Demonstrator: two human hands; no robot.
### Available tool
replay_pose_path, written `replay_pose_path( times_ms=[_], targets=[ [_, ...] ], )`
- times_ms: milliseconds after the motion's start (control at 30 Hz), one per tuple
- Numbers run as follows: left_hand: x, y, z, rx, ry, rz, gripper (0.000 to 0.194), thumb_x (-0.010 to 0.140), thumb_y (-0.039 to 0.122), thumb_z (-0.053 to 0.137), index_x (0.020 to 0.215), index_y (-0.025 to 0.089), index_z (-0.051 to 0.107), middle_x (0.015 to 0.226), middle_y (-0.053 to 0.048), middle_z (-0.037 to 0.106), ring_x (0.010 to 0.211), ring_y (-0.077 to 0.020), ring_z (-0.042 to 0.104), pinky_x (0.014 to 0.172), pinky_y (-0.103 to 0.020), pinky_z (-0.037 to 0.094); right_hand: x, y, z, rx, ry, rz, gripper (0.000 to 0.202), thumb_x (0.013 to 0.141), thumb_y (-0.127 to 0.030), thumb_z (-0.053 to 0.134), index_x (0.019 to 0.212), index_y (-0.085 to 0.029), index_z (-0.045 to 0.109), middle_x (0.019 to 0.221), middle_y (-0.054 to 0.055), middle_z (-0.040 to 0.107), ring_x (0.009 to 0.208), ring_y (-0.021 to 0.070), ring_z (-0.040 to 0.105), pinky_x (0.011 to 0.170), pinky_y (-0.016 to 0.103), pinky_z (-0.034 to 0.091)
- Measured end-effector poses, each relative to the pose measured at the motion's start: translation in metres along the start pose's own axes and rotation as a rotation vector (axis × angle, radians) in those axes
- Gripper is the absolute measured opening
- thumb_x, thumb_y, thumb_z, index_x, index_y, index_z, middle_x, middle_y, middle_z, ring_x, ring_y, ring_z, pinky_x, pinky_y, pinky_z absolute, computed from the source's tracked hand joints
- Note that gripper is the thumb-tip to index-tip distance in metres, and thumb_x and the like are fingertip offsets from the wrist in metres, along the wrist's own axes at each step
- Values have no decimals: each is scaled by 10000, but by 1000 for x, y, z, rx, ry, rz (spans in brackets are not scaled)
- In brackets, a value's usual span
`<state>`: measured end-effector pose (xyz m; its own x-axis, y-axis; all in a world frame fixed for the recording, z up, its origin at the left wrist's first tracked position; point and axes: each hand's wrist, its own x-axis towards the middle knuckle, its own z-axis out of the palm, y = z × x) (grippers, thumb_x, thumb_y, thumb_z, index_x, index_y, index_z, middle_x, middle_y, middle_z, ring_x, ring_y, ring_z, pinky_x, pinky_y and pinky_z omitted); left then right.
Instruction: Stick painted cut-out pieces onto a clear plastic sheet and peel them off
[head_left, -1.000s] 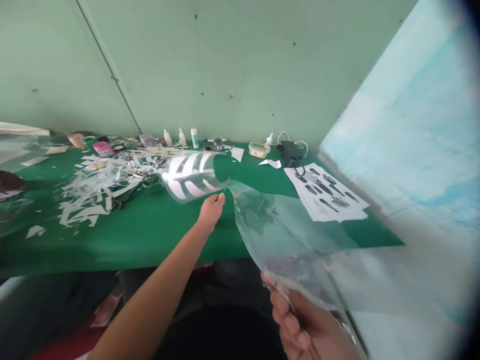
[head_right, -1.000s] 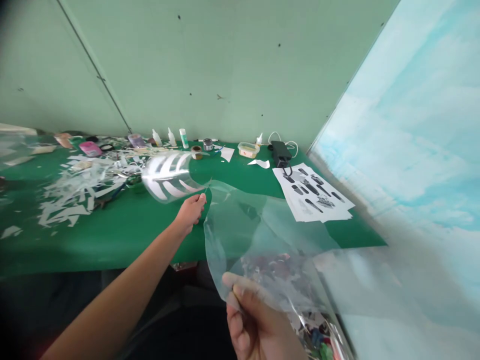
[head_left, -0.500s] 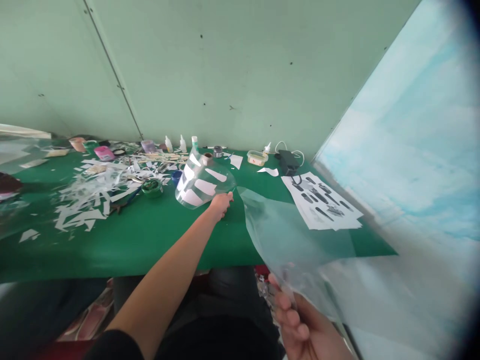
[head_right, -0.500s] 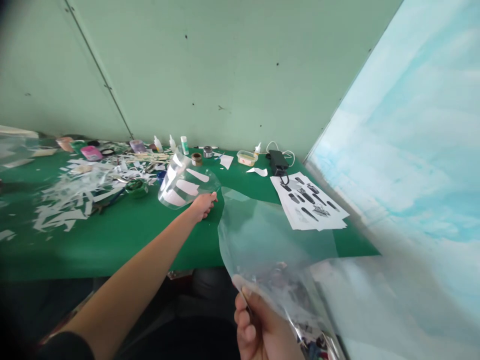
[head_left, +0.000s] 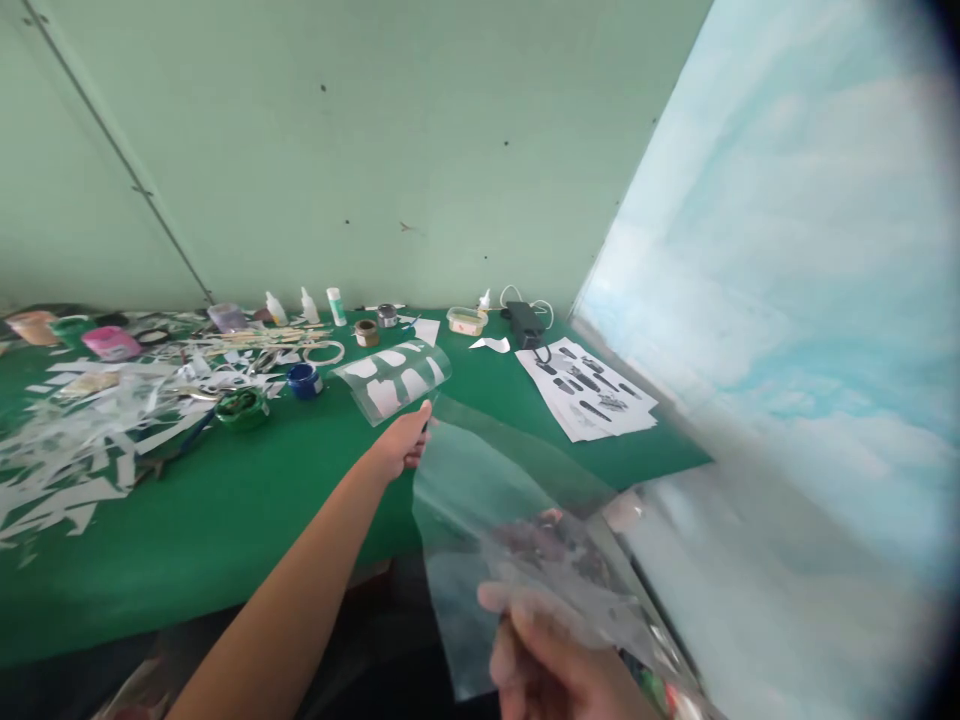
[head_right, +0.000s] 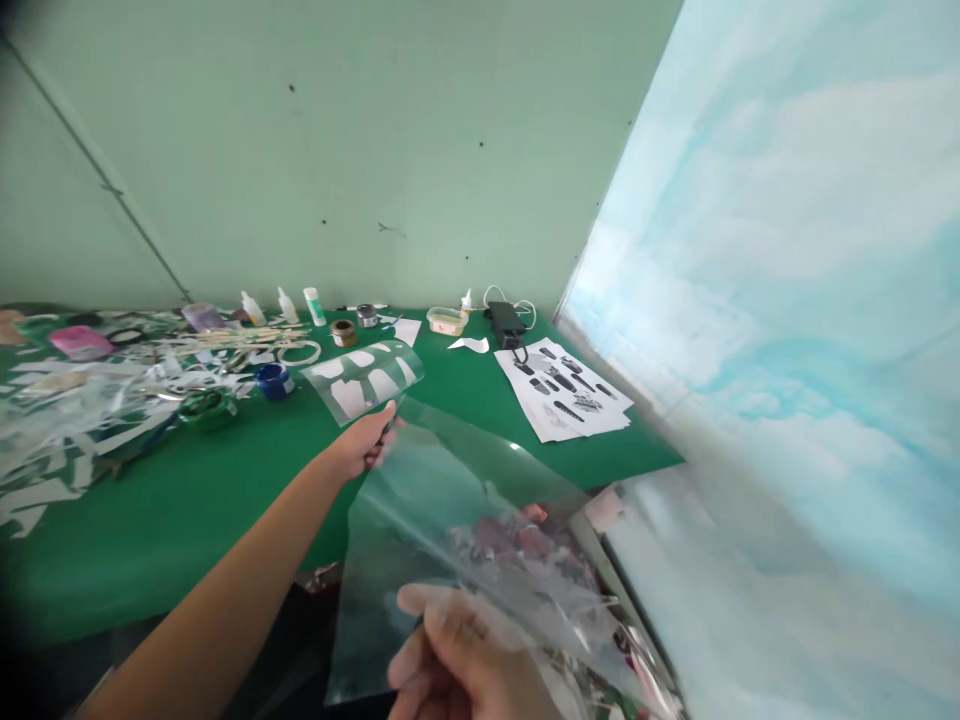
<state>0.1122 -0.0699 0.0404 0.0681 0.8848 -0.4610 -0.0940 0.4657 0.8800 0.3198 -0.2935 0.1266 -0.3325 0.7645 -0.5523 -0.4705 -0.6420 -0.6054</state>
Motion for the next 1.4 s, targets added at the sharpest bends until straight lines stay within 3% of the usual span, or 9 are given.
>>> replay_pose_path(
  times_ms=[167, 367, 600, 700, 867, 1033, 1167, 1267, 1400],
  targets=[
    [-56, -22, -7, -165, -146, 50, 584, 849, 774, 385, 895, 204, 502, 642, 70, 356, 409, -58, 251, 335, -192, 218, 4, 15, -1, -135, -156, 66, 471, 780, -501, 788, 1057, -128, 707, 735, 47, 752, 652, 97, 698, 623, 179, 490],
    [-88, -25, -24, -140, -155, 110, 395, 695, 413, 805, 906, 146, 605, 814, -7, 608, 416, -4, 270, 343, -162, 177, 14, 31, -12, -387, -400, 50, 517, 755, -544, 788, 1041, -119, 714, 806, 77, 747, 588, 65, 614, 528, 162, 379],
    [-108, -49, -64, 225, -94, 157, 309, 746, 373, 749, 927, 128, 694, 852, -50, 699, 380, -10, 344, 348, -179, 229, 9, 29, -5, -474, -387, 36, 492, 772, -549, 763, 1000, -122, 676, 763, 65, 704, 680, 120, 660, 662, 240, 484],
    [-117, -59, -73, 132, -38, 227, 263, 753, 357, 749, 868, 133, 671, 914, -60, 714, 382, -8, 388, 362, -179, 275, -1, 23, 3, -603, -407, 79, 452, 779, -538, 753, 1005, -150, 702, 816, 65, 718, 685, 105, 635, 654, 217, 458],
    [-135, -29, -69, -301, 33, 428, 275, 722, 307, 814, 881, 156, 649, 877, -22, 685, 410, -7, 348, 348, -159, 278, -13, 0, 21, -1049, -491, -47, 276, 823, -435, 714, 1052, -290, 766, 956, 27, 742, 864, 169, 666, 757, 238, 474],
    [-139, 17, -67, -493, 177, 763, 226, 747, 234, 806, 899, 179, 649, 930, -20, 693, 440, -16, 367, 369, -145, 312, -5, -13, 40, -1118, -621, -190, 280, 887, -418, 635, 1106, -293, 757, 959, 28, 751, 896, 178, 670, 802, 260, 477],
    [-131, 13, -79, -602, 254, 901, 217, 735, 228, 825, 862, 185, 654, 924, 4, 680, 473, -21, 384, 407, -151, 346, 21, 6, 27, -860, -476, -182, 344, 806, -401, 758, 1124, -277, 713, 1026, 42, 713, 907, 173, 660, 778, 272, 481],
    [-121, -18, -92, -643, 261, 865, 213, 718, 227, 838, 813, 215, 648, 919, 23, 687, 517, -38, 434, 466, -174, 401, 53, 32, -2, -363, -475, -122, 595, 720, -389, 837, 1257, -297, 597, 1170, 68, 651, 946, 209, 672, 740, 315, 515],
    [-113, -67, -107, -497, 275, 784, 231, 648, 268, 882, 707, 227, 662, 817, 26, 705, 616, -78, 561, 604, -223, 495, 89, 48, -46, 85, -233, -9, 761, 772, -409, 789, 1431, -361, 413, 1450, 128, 528, 1229, 287, 595, 953, 474, 485]
  ],
)
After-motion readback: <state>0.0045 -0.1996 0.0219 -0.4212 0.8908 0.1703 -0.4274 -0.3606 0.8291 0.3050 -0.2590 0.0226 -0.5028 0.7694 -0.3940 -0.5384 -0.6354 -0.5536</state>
